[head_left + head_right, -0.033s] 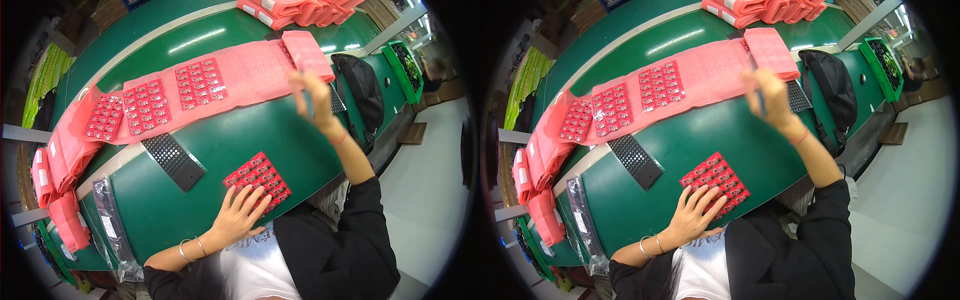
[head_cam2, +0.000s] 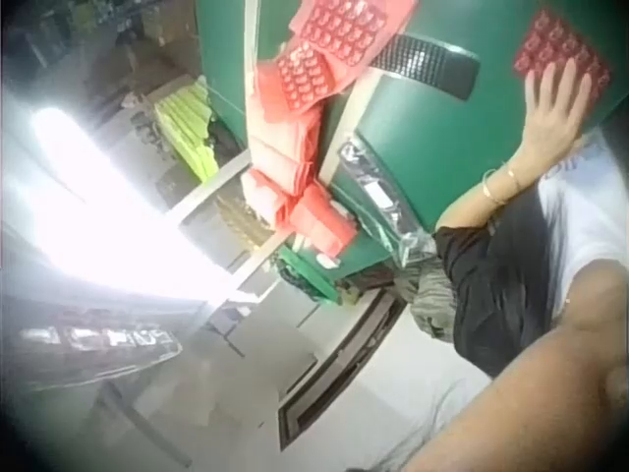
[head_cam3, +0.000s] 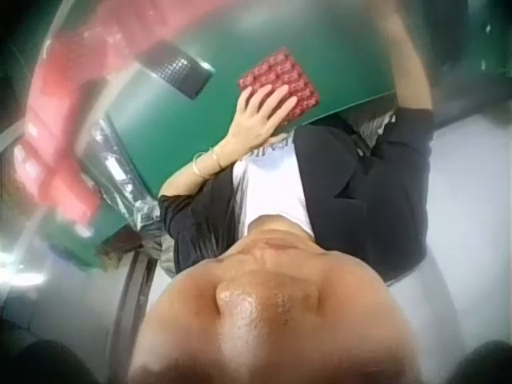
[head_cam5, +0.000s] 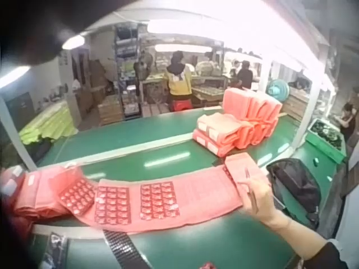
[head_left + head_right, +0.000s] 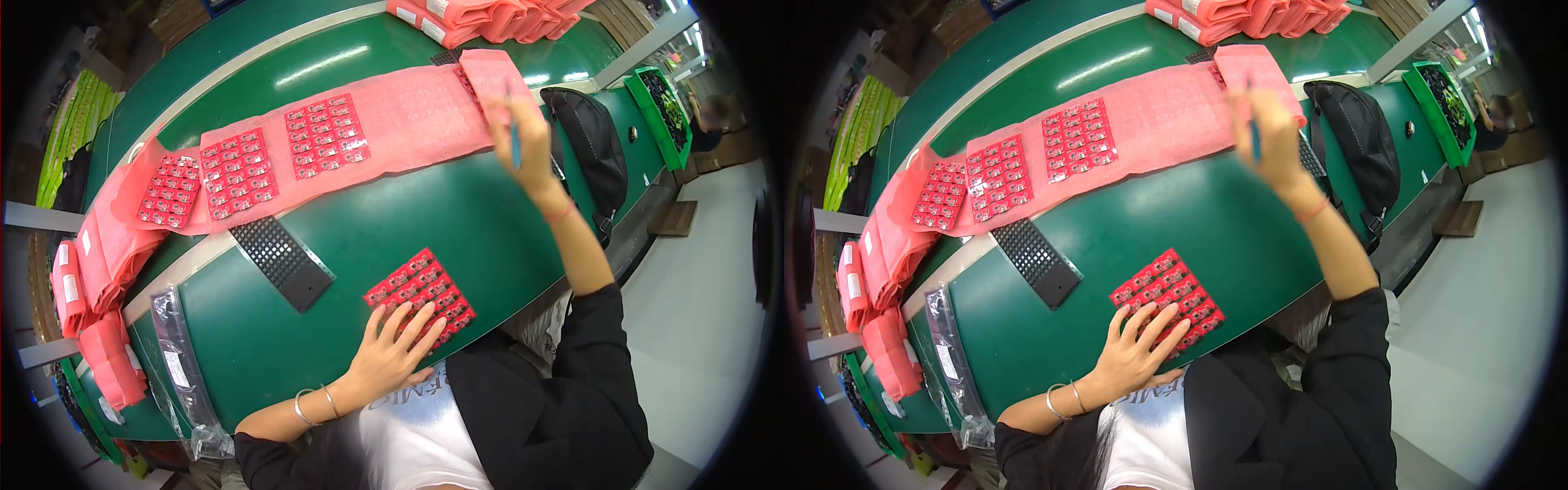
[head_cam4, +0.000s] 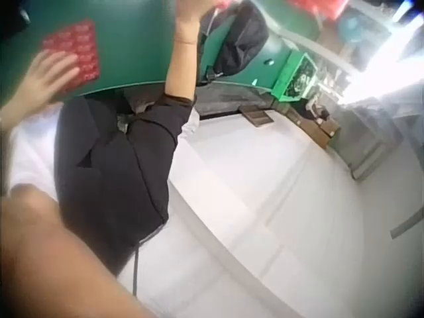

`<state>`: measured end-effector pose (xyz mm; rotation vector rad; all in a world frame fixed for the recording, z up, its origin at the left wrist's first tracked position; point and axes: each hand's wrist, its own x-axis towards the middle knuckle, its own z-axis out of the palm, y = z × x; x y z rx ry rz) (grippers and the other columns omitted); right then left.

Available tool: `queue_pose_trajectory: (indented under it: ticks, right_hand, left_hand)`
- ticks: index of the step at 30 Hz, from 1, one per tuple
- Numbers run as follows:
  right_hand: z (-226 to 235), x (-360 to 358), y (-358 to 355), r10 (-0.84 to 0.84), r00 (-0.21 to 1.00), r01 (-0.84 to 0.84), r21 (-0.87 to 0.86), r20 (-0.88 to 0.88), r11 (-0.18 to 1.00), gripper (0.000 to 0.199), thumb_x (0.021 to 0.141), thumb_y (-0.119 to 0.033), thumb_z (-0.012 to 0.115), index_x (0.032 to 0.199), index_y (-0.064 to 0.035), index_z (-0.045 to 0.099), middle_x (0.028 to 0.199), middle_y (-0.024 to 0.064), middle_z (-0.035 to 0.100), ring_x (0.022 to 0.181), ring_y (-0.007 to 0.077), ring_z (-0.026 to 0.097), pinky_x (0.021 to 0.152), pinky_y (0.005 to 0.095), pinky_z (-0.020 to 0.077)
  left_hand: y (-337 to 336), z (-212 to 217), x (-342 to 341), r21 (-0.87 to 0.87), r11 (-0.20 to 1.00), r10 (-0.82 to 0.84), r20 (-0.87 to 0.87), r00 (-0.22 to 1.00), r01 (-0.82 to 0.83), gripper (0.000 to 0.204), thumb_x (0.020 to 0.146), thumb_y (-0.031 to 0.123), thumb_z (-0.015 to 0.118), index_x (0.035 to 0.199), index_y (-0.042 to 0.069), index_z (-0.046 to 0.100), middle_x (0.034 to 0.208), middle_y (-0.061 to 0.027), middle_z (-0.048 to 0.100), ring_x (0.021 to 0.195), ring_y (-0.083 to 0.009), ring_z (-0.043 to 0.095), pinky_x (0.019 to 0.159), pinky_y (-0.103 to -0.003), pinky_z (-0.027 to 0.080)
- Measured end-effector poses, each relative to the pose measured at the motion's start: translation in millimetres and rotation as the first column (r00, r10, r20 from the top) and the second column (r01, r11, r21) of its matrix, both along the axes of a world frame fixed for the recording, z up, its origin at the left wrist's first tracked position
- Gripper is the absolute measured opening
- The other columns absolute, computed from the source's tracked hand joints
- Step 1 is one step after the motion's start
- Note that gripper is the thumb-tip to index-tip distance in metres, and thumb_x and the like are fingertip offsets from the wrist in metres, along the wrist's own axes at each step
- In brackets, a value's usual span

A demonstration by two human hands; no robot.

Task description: The person places small electronic components onto red printed circuit boards using tweezers.

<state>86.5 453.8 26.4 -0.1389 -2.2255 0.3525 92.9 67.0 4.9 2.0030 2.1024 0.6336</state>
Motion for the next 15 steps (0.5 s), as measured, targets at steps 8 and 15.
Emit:
queue_pose_trajectory:
  ticks: [8, 15]
  right_hand:
    - [-7.2, -7.4, 159.8, -0.335, 0.661, 0.470, -0.021, 0.671, 0.883, 0.067, 0.083, -0.060, 0.079, 0.108, 0.0019, 0.070, 0.097, 0.0237, 0.075, 0.097, 0.0382, 0.073, 0.085, 0.0443, 0.0565]
    - [-3.1, -20.7, 165.5, -0.043, 0.674, 0.484, -0.398, 0.737, 0.779, 0.063, 0.073, -0.045, 0.091, 0.102, 0.0090, 0.075, 0.098, 0.0205, 0.076, 0.089, 0.0291, 0.074, 0.083, 0.0389, 0.0568]
  left_hand:
    - [30.3, 17.0, -2.4, 0.202, 0.971, -0.111, -0.093, 0.989, 0.128, 0.055, 0.082, 0.032, 0.080, 0.126, 0.002, 0.069, 0.135, -0.0203, 0.064, 0.111, -0.0306, 0.067, 0.099, -0.043, 0.055]
    - [51.4, 33.8, -35.4, 0.259, 0.959, -0.052, -0.243, 0.969, 0.117, 0.042, 0.081, 0.012, 0.077, 0.119, -0.003, 0.070, 0.121, -0.0173, 0.070, 0.113, -0.0337, 0.070, 0.098, -0.040, 0.059]
